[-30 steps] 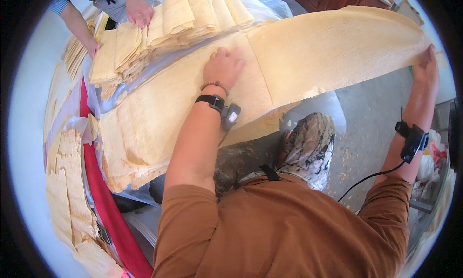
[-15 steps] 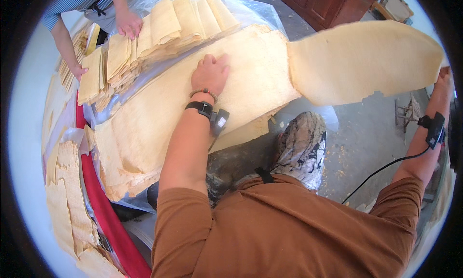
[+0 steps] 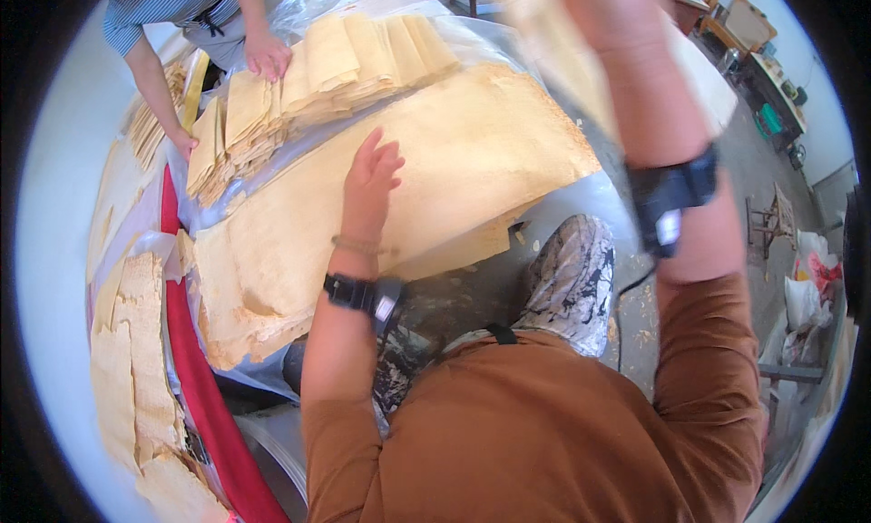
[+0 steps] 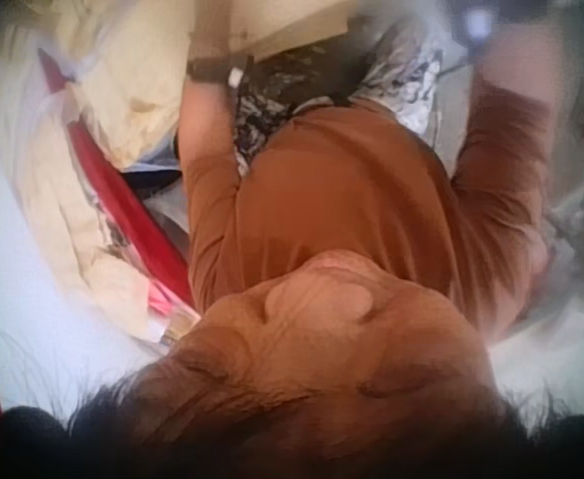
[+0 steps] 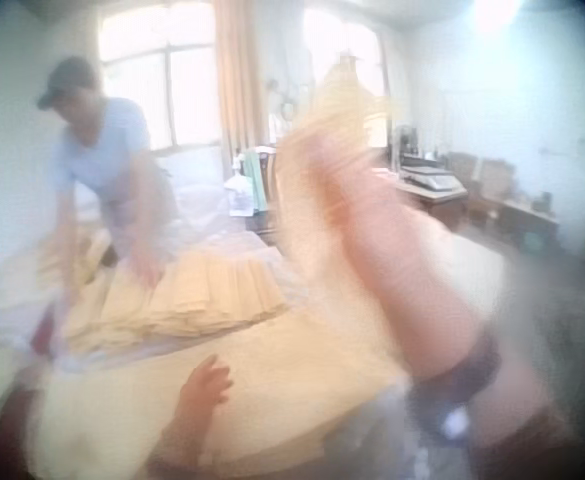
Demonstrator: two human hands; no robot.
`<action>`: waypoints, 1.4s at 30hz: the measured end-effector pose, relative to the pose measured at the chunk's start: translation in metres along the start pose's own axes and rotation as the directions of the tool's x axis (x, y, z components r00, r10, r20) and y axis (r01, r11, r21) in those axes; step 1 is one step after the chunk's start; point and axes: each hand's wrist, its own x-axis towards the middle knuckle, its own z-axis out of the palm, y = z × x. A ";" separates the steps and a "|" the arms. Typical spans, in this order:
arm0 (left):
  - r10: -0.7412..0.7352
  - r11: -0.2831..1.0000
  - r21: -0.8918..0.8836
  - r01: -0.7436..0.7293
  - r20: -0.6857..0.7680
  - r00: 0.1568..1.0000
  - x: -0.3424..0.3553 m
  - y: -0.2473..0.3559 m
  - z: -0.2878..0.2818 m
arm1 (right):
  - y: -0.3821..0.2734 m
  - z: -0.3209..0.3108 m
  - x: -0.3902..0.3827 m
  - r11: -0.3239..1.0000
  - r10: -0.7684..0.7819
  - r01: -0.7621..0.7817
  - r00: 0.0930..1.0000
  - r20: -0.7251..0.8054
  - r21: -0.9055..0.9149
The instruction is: The person repeatedly picks up thin, flexible sheets from a pile, folds them in half, and places them into a growing stack. The person occasionally tears off small pieces from the edges of the sheets. The task is performed by hand without tools.
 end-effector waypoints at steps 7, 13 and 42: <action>-0.322 0.808 -0.578 0.117 -0.265 0.909 -0.097 -0.015 -0.064 | 0.012 0.266 -0.087 0.941 -0.079 -0.061 0.917 0.392 0.333; -0.233 0.749 -0.654 0.110 -0.104 0.967 -0.149 -0.019 -0.110 | 0.034 0.230 -0.189 0.877 -0.067 -0.338 0.619 0.783 0.342; 0.592 -0.076 0.778 0.624 -0.468 0.656 -0.278 0.135 -0.380 | 0.144 0.176 -0.235 0.006 0.862 -0.713 0.359 0.358 0.701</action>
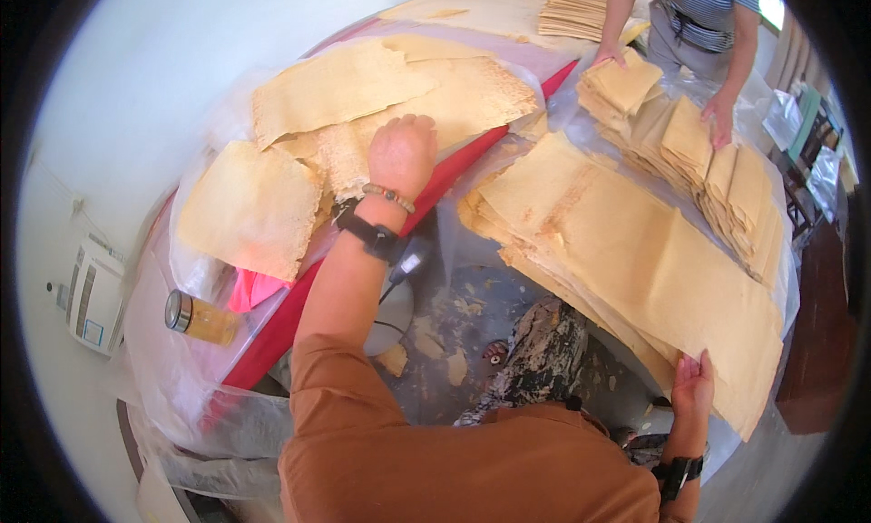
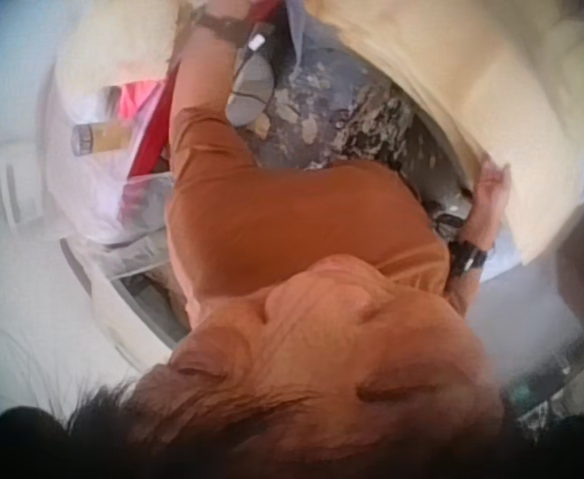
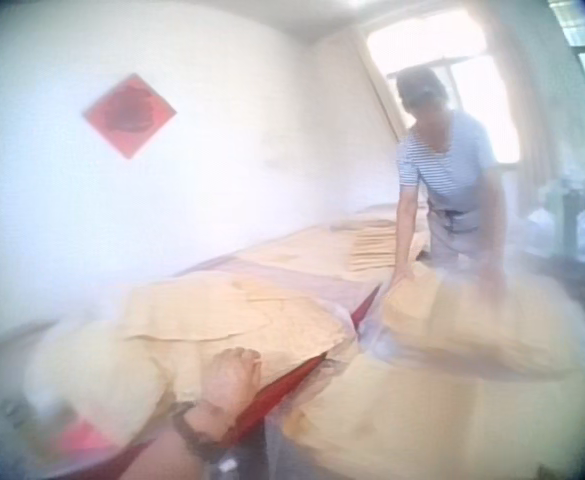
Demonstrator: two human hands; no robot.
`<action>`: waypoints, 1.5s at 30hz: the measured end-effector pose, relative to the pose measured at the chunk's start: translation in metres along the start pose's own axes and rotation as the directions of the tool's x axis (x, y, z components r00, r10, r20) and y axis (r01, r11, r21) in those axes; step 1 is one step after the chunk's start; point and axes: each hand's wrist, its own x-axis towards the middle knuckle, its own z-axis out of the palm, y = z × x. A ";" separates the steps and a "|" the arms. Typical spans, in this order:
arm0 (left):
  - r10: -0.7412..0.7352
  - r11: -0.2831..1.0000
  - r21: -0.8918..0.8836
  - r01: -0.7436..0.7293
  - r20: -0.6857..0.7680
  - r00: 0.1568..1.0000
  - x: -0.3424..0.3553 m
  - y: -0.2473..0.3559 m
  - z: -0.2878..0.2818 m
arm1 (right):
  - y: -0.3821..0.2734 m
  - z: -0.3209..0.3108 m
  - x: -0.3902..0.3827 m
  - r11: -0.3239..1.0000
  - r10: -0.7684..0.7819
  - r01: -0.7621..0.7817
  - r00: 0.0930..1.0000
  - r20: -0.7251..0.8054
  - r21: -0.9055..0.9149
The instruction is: The person repeatedly picks up thin, flexible sheets from a pile, folds them in half, and places them into a growing stack. The person occasionally tears off small pieces from the edges of the sheets. The task is performed by hand without tools.
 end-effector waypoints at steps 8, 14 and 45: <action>0.028 0.917 0.398 0.025 -0.127 0.992 0.028 -0.072 0.069 | 0.007 0.000 -0.011 0.990 0.009 -0.015 0.999 -0.044 -0.144; -0.292 0.865 0.463 0.193 0.154 0.944 0.069 -0.090 0.074 | 0.012 -0.004 -0.020 0.993 0.002 -0.009 0.999 -0.052 -0.120; -0.358 -0.707 -0.695 0.130 0.510 0.782 0.110 0.100 -0.044 | 0.013 0.084 -0.094 0.883 0.092 0.210 0.801 0.592 -0.421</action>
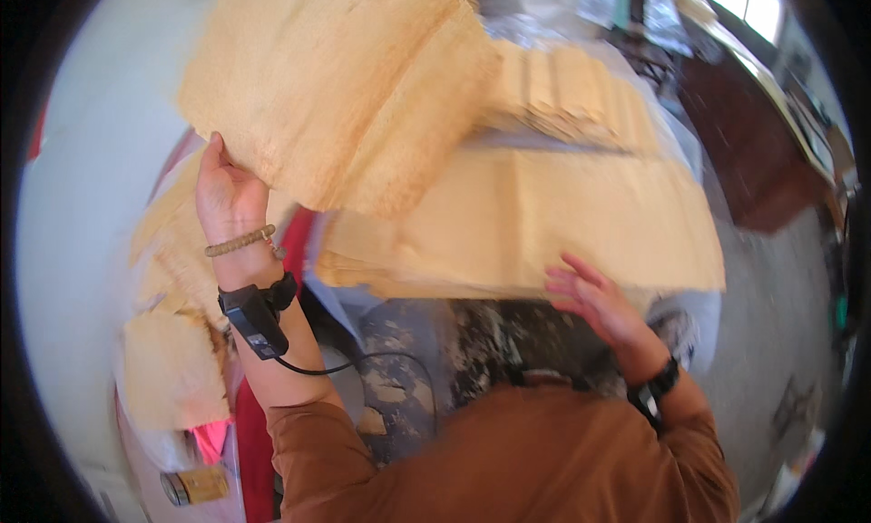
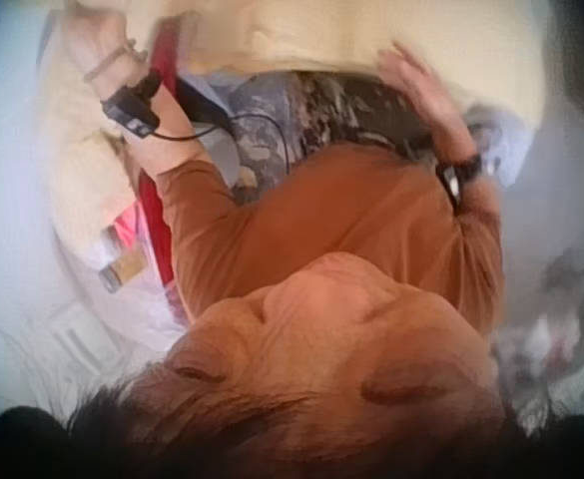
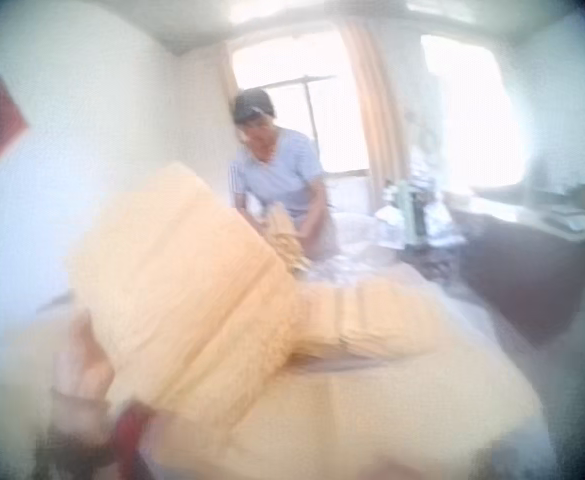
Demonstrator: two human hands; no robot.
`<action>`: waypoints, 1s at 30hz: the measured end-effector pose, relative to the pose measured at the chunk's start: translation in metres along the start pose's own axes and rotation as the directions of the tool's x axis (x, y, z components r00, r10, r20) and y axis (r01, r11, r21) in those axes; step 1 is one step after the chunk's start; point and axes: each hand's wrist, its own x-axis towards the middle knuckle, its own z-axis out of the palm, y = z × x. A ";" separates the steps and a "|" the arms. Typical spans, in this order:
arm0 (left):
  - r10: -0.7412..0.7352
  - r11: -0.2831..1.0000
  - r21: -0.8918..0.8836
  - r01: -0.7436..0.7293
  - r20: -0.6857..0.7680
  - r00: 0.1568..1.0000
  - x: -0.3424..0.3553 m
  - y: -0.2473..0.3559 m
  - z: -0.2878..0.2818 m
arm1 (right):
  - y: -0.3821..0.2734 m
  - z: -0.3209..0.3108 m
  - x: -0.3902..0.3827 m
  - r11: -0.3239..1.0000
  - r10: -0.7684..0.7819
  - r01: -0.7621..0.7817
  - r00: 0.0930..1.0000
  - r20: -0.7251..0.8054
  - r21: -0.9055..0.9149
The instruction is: The person repeatedly picks up thin, flexible sheets from a pile, folds them in half, and places them into a growing stack. The person occasionally tears off small pieces from the edges of the sheets. The task is performed by hand without tools.
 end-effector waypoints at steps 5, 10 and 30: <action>-0.391 0.911 0.126 0.393 -0.044 0.919 -0.027 -0.161 -0.045 | 0.018 -0.021 -0.014 0.950 -0.027 0.043 0.998 -0.054 0.311; -0.523 0.774 0.419 0.475 -0.001 0.852 -0.079 -0.260 -0.102 | 0.027 -0.037 -0.037 0.877 -0.025 0.023 1.000 -0.002 0.479; -0.426 0.231 0.229 -0.946 0.898 0.113 -0.248 -0.213 -0.051 | 0.011 -0.068 -0.043 0.927 0.058 0.146 0.853 -0.518 0.345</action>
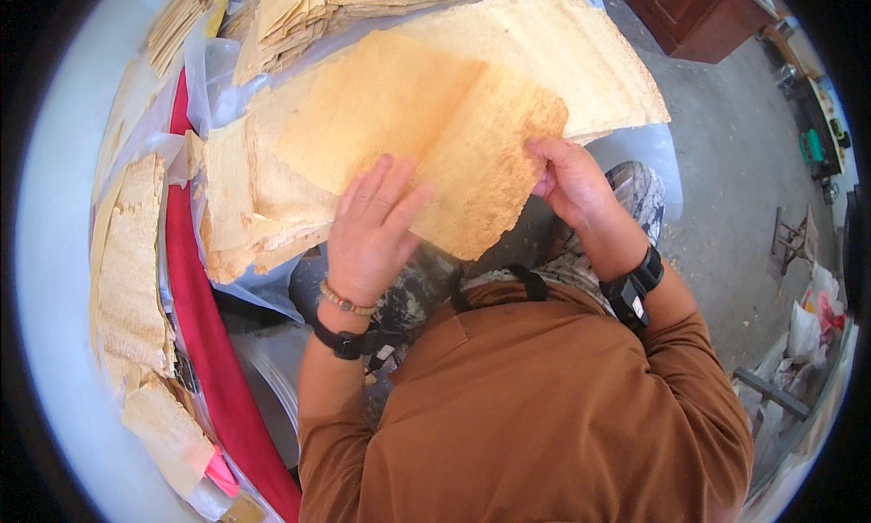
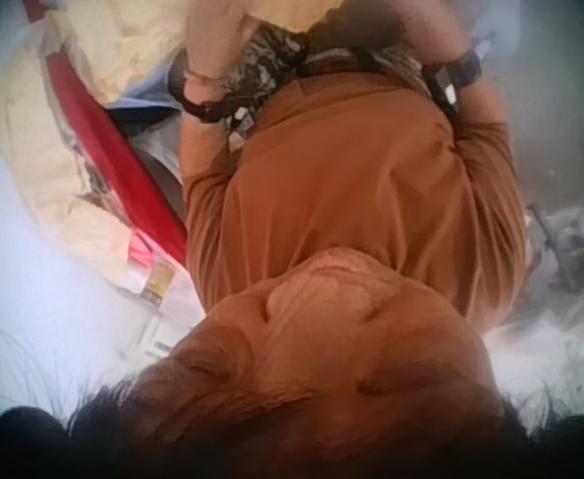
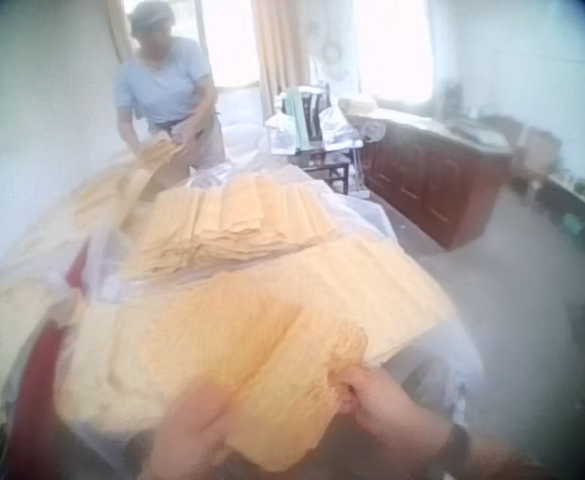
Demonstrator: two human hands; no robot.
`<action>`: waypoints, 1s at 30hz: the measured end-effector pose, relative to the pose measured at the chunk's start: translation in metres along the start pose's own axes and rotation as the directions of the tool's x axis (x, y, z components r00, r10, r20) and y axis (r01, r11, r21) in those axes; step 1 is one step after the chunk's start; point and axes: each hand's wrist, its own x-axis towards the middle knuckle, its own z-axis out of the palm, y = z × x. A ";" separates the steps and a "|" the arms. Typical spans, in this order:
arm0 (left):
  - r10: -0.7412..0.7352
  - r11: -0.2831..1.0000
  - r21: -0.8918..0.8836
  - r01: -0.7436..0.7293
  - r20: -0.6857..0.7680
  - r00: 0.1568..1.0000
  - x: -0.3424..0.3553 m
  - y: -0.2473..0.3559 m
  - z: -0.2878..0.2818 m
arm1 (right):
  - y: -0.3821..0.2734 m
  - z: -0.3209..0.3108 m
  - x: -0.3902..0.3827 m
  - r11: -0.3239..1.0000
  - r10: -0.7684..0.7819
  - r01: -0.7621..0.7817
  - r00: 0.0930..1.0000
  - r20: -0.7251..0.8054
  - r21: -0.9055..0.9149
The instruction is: The person repeatedly picks up thin, flexible sheets from a pile, folds them in half, and places them into a growing stack. The person occasionally tears off small pieces from the edges of the sheets. The task is performed by hand without tools.
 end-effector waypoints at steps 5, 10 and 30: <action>-0.202 0.968 -0.192 0.163 -0.209 0.957 0.021 -0.009 0.001 | -0.014 0.007 -0.012 0.993 -0.054 0.019 0.947 0.316 0.112; -0.732 0.628 -0.709 0.321 -0.397 0.555 0.051 -0.034 -0.032 | -0.006 0.008 -0.010 1.000 -0.012 0.019 0.947 0.321 -0.017; -0.858 -0.211 -0.935 -0.285 0.037 0.513 0.108 -0.060 -0.083 | 0.024 0.026 0.005 0.932 -0.057 -0.121 0.882 0.468 0.341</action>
